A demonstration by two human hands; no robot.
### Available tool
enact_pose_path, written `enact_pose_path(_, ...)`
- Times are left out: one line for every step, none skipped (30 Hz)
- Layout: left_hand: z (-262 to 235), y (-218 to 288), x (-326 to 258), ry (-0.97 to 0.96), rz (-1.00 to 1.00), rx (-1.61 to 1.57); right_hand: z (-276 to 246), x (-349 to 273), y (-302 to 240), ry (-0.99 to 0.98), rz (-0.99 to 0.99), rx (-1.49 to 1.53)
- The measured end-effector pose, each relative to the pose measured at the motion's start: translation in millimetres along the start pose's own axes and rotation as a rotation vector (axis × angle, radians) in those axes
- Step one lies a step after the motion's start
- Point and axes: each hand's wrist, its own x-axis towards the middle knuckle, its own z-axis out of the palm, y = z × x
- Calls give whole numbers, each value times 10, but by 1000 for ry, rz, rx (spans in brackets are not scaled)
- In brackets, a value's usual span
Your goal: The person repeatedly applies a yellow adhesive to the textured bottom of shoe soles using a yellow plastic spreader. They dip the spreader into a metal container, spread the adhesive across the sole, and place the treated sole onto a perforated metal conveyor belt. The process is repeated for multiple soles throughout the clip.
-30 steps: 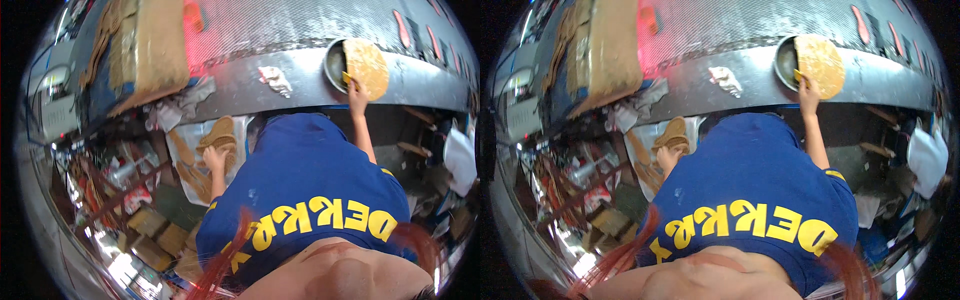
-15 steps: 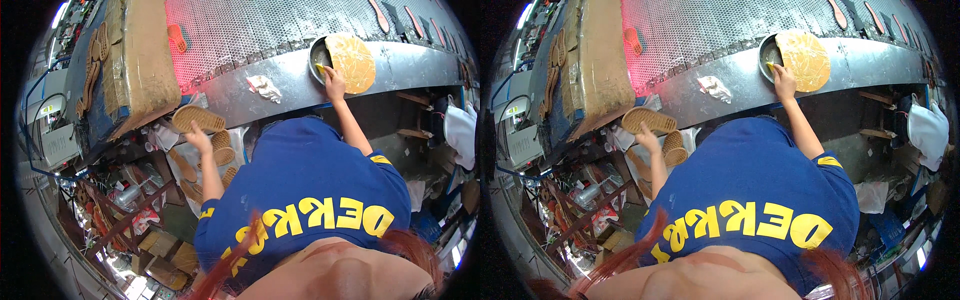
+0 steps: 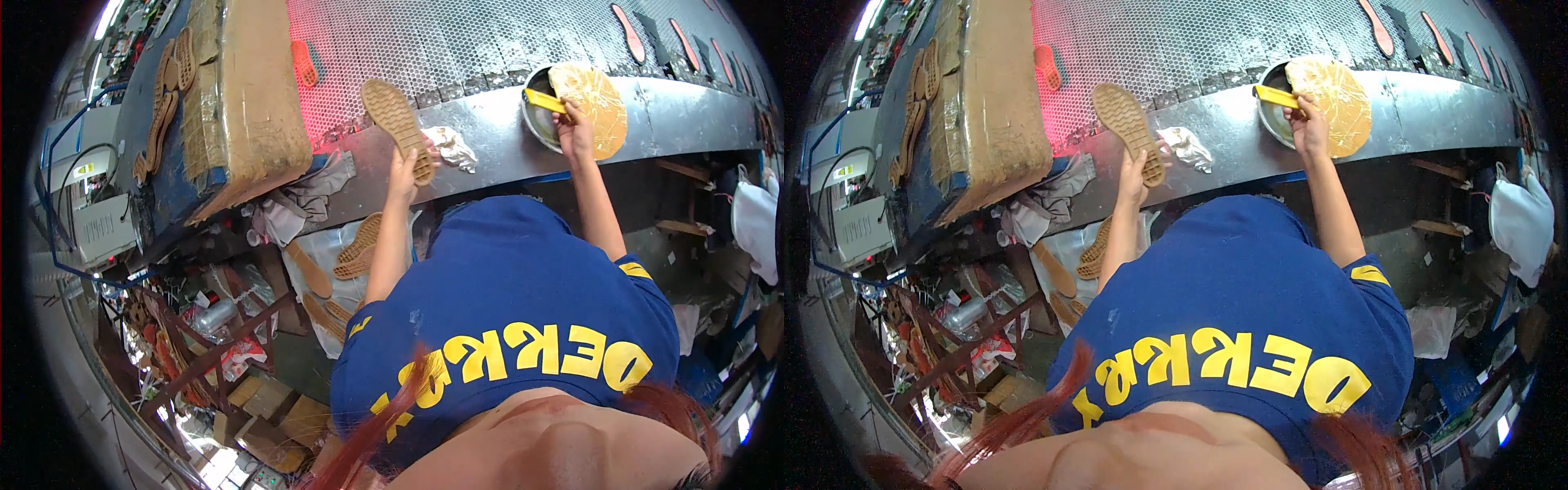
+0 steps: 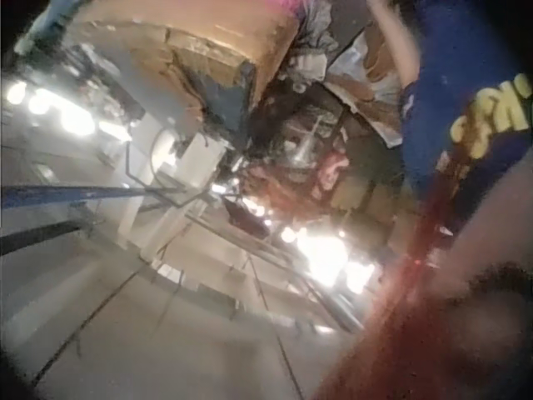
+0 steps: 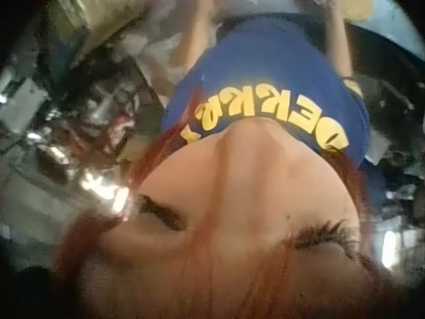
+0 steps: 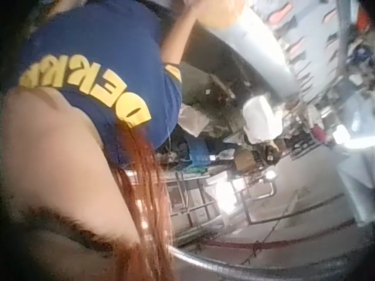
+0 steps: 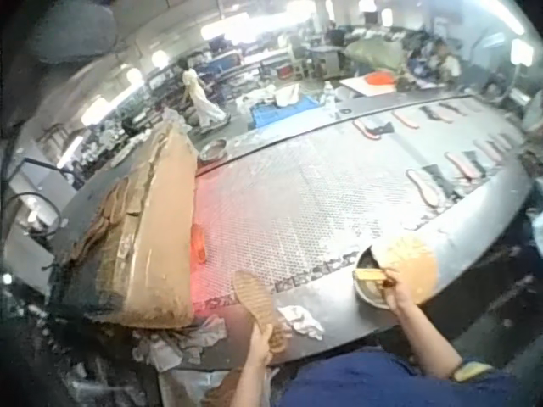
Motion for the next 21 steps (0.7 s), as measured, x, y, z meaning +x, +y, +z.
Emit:
enact_pose_path(95, 103, -28, -107, 25, -59, 155, -20, -61, -56, -13, 34)
enact_pose_path(151, 210, -70, -181, -57, -149, 309, -60, -108, -116, -35, 19)
enact_pose_path(208, 322, -124, -260, -137, -239, 534, -150, -184, -174, -63, 6)
enact_pose_path(273, 414, -172, -341, -221, -330, 802, -274, -246, -230, -161, -54)
enact_pose_path(374, 495, -214, -365, -194, -313, 1094, -429, -304, -281, -264, -117)
enact_pose_path(493, 572, -259, -390, -170, -297, 1326, -550, -357, -329, -369, -181)
enact_pose_path(598, 631, -321, -411, -144, -281, 1482, -627, -407, -392, -570, -411)
enact_pose_path(676, 664, -373, -406, -145, -295, 1597, -692, -456, -444, -773, -646)
enact_pose_path(719, 686, -412, -418, -134, -292, 1684, -739, -463, -497, -973, -885)
enact_pose_path(753, 701, -444, -431, -124, -288, 1746, -773, -441, -522, -1007, -924)
enact_pose_path(779, 712, -475, -443, -113, -285, 1793, -801, -417, -548, -1042, -962)
enact_pose_path(795, 728, -508, -431, -122, -278, 1834, -818, -383, -554, -1017, -939)
enact_pose_path(809, 735, -537, -437, -130, -281, 1835, -810, -362, -547, -1025, -948)
enact_pose_path(823, 739, -563, -443, -139, -285, 1832, -797, -336, -539, -1033, -957)
enact_pose_path(832, 744, -589, -447, -145, -290, 1835, -789, -310, -534, -1041, -967)
enact_pose_path(844, 753, -605, -460, -150, -297, 1830, -780, -295, -524, -1052, -980)
enact_pose_path(858, 767, -625, -459, -145, -305, 1834, -784, -281, -521, -1046, -981)
enact_pose_path(875, 783, -645, -460, -141, -312, 1838, -791, -271, -516, -1041, -983)
enact_pose_path(884, 793, -660, -460, -137, -319, 1841, -800, -264, -511, -1036, -984)
enact_pose_path(886, 795, -668, -456, -140, -308, 1846, -811, -260, -506, -1040, -986)
enact_pose_path(888, 799, -668, -455, -143, -296, 1852, -822, -261, -500, -1046, -988)
